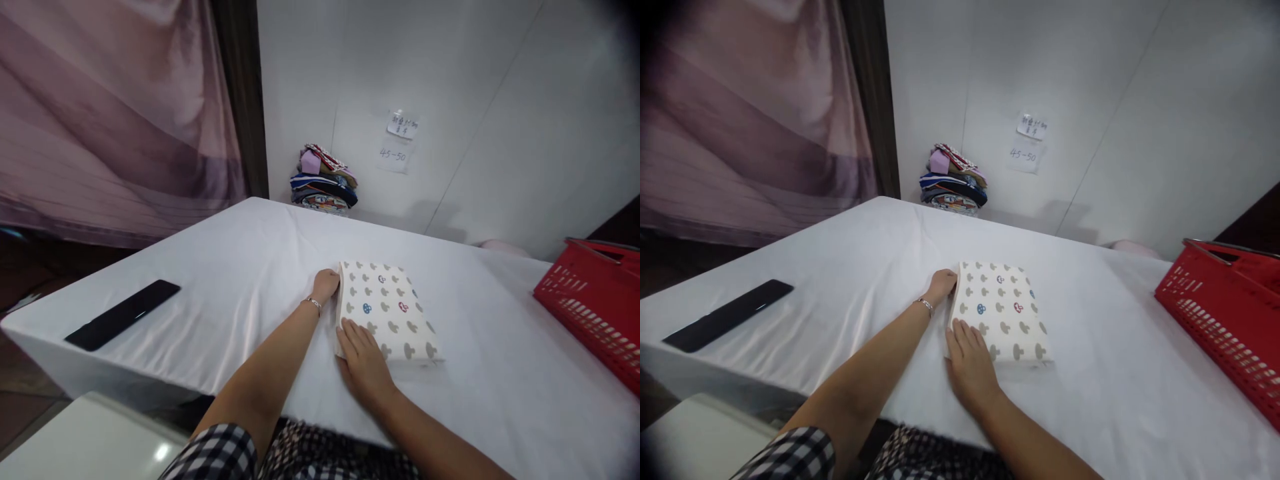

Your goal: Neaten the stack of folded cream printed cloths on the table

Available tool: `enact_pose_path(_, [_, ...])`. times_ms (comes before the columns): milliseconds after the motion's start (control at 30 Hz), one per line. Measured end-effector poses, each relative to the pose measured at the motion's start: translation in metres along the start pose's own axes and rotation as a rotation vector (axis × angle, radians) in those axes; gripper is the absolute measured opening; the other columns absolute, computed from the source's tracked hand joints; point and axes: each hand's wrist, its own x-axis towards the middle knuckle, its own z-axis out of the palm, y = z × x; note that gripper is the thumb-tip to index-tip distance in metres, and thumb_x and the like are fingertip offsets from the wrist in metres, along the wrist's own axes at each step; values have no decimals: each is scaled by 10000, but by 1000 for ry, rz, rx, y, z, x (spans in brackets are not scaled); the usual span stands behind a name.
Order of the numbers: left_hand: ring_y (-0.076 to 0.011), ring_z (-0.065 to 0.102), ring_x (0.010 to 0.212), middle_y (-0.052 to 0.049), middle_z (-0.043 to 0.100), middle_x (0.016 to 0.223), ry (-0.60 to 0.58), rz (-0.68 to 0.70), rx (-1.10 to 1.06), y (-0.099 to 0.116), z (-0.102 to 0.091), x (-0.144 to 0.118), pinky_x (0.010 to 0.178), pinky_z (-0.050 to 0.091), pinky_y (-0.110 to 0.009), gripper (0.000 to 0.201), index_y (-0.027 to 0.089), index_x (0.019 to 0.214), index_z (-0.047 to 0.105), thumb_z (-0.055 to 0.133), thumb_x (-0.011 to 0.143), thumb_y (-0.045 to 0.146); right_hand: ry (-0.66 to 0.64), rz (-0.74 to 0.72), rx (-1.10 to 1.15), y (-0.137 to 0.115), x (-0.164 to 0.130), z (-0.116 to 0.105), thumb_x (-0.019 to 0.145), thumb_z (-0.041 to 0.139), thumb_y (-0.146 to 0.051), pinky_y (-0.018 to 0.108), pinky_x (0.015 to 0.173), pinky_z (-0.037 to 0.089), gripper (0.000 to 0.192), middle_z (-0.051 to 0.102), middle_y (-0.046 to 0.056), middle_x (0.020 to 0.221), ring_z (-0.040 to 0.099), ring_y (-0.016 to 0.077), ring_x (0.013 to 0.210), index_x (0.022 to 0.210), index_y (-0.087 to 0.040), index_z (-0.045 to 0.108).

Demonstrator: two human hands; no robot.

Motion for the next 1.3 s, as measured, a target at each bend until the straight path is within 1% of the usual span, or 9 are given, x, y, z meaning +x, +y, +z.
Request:
enact_pose_path(233, [-117,587,574,-73,646,738,-48,-40,-100,6,0,7,540,437,-210,344,128,792,607,402,863,396,-93,36,58,-2,3,-6,847,438,-166,461,1039,338,476,409,143,1396,364,277,1287,1317,-99,461])
enact_pose_path(367, [-151,595,605,-68,645,697,-54,23,-36,12,-2,2,546,419,-231,495,131,748,616,405,834,571,-148,55,83,-2,4,-7,851,451,-186,465,1059,316,498,367,130,1426,336,276,1305,1346,-128,427])
enact_pose_path(600, [-187,584,868,-86,651,901,92,185,245,13,4,-5,773,400,-252,245,148,787,635,516,816,360,-163,24,85,-2,1,-6,869,427,-168,481,1057,316,478,340,165,1432,311,299,1323,1345,-120,426])
enact_pose_path(800, [-217,558,1006,-136,605,1091,131,162,294,13,3,-3,857,391,-269,319,124,986,630,526,811,369,-174,12,262,17,-10,-40,890,439,-258,415,1087,316,482,411,72,1406,349,215,1312,1365,-194,393])
enact_pose_path(900, [-232,548,1063,-144,575,1191,119,95,268,15,-1,-2,876,395,-278,464,120,1165,546,572,784,383,-37,241,267,61,-29,-53,900,432,-313,462,1067,333,409,489,59,1342,407,229,1274,1299,-234,477])
enact_pose_path(967, [-232,545,1085,-136,570,1216,88,53,224,16,-3,1,894,393,-278,537,126,1232,495,597,769,380,73,543,234,97,-44,-56,886,449,-362,487,1033,365,452,443,104,1375,385,283,1286,1309,-208,478])
enact_pose_path(1067, [-232,534,1116,-129,553,1248,46,32,172,17,-3,6,927,383,-283,589,135,1288,446,613,761,339,-4,889,410,137,-61,-53,850,487,-461,413,844,518,591,525,135,1288,549,289,1129,1369,-190,405])
enact_pose_path(1133, [-232,536,1116,-124,548,1257,23,32,164,18,-3,10,926,389,-285,618,142,1317,418,618,753,295,-56,968,565,147,-66,-48,825,514,-490,370,747,546,674,592,129,1195,624,258,1005,1403,-189,341])
enact_pose_path(1300, [-183,582,1021,-97,570,1228,-72,56,87,22,-12,13,826,441,-225,698,172,1381,345,616,739,206,-76,950,802,154,-64,-44,784,589,-418,341,717,542,738,616,122,1147,652,223,926,1426,-223,282])
